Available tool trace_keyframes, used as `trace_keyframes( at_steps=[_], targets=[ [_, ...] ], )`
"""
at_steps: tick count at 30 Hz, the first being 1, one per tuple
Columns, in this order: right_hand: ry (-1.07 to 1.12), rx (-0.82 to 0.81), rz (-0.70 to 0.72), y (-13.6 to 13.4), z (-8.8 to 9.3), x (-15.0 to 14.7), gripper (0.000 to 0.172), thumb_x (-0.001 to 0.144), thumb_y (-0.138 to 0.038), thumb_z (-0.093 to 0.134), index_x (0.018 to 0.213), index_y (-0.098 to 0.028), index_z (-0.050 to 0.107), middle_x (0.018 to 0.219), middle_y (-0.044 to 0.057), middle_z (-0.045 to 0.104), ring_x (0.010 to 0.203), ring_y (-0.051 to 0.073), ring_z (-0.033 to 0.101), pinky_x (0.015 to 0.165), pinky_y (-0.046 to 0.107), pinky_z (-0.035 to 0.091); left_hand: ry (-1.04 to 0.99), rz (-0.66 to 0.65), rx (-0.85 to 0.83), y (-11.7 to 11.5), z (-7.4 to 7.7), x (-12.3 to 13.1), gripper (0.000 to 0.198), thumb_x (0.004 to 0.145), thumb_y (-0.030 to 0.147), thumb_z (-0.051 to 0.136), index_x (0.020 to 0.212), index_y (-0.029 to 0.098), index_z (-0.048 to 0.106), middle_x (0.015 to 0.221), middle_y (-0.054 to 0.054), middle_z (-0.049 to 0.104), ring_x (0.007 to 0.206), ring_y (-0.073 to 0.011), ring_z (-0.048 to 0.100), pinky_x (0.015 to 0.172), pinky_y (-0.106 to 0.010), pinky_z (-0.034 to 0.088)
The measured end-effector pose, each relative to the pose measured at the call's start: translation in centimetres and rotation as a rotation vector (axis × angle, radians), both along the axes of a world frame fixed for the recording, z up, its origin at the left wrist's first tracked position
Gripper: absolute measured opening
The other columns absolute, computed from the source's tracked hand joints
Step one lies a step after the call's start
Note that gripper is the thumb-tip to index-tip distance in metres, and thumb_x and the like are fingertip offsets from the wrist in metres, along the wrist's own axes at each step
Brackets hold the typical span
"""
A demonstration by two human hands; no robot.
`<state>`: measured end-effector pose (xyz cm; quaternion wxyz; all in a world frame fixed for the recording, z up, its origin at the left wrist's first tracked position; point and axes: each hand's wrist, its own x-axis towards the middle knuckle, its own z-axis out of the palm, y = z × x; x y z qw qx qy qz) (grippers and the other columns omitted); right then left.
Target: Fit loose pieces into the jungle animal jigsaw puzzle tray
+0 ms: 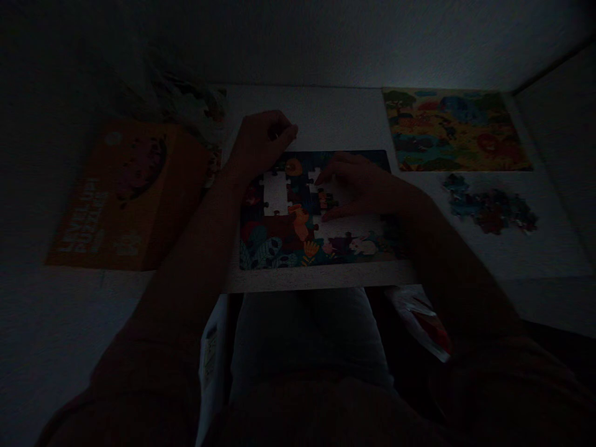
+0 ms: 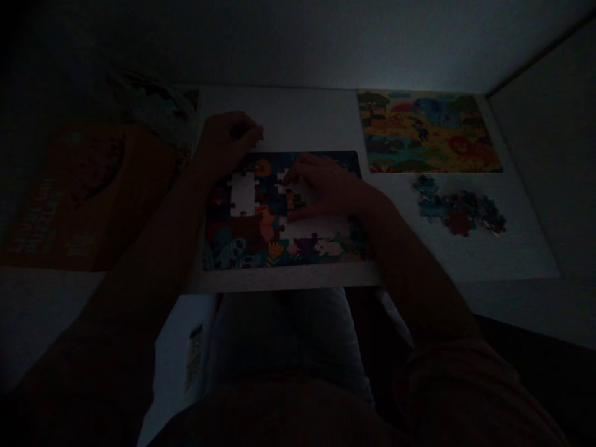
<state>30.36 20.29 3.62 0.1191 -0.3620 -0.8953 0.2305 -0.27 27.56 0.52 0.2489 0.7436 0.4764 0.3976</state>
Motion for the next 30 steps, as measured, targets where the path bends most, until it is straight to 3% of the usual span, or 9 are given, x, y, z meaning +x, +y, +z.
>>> trace_keyframes(
  at_steps=[4, 7, 12, 18, 23, 30],
  targets=[
    [-0.019, -0.010, 0.018, -0.1, 0.2, -0.1, 0.072, 0.091, -0.081, 0.099, 0.144, -0.034, 0.088, 0.130, 0.013, 0.084, 0.117, 0.043, 0.074, 0.105, 0.058, 0.062, 0.015, -0.010, -0.007, 0.0, 0.0, -0.1, 0.053, 0.106, 0.088, 0.074, 0.095, 0.036, 0.073, 0.098, 0.000, 0.081, 0.094, -0.0256, 0.063, 0.098, -0.054, 0.057],
    [0.008, -0.050, 0.013, 0.1, 0.0, 0.1, 0.071, 0.093, -0.078, 0.096, 0.147, -0.032, 0.086, 0.125, 0.013, 0.086, 0.110, 0.041, 0.075, 0.099, 0.056, 0.063, 0.025, -0.007, -0.021, -0.2, 0.1, -0.1, 0.063, 0.106, 0.097, 0.068, 0.098, 0.035, 0.073, 0.098, -0.001, 0.082, 0.098, -0.0261, 0.063, 0.096, -0.052, 0.057],
    [0.040, 0.002, -0.104, 0.7, -0.4, 0.4, 0.073, 0.100, -0.079, 0.089, 0.153, -0.030, 0.084, 0.138, 0.017, 0.086, 0.120, 0.044, 0.078, 0.107, 0.060, 0.064, 0.076, 0.004, -0.032, -0.4, 0.5, 0.0, 0.076, 0.102, 0.109, 0.056, 0.098, 0.035, 0.071, 0.092, 0.000, 0.079, 0.100, -0.0260, 0.063, 0.094, -0.052, 0.054],
    [0.026, 0.019, -0.101, 0.5, 0.1, -0.1, 0.065, 0.109, -0.077, 0.082, 0.155, -0.032, 0.087, 0.151, 0.019, 0.081, 0.130, 0.047, 0.079, 0.115, 0.067, 0.063, 0.040, 0.002, -0.009, -0.2, 0.3, 0.0, 0.067, 0.103, 0.100, 0.064, 0.095, 0.034, 0.071, 0.097, -0.004, 0.081, 0.093, -0.0260, 0.064, 0.091, -0.053, 0.055],
    [0.058, 0.092, -0.052, 0.7, -0.7, -0.3, 0.051, 0.113, -0.066, 0.084, 0.152, -0.034, 0.091, 0.156, 0.017, 0.080, 0.138, 0.046, 0.078, 0.119, 0.065, 0.063, 0.028, -0.014, -0.042, 0.3, -0.3, -0.2, 0.058, 0.105, 0.095, 0.069, 0.098, 0.037, 0.074, 0.085, 0.000, 0.075, 0.101, -0.0260, 0.062, 0.096, -0.050, 0.055],
    [0.021, 0.228, -0.002, 0.6, -0.7, 0.2, 0.031, 0.121, -0.052, 0.079, 0.144, -0.037, 0.093, 0.152, 0.010, 0.088, 0.137, 0.039, 0.081, 0.119, 0.060, 0.056, -0.123, -0.012, -0.003, 0.4, -0.7, -0.1, 0.037, 0.103, 0.068, 0.083, 0.086, 0.036, 0.079, 0.090, -0.006, 0.082, 0.092, -0.0310, 0.072, 0.085, -0.049, 0.058]
  ],
)
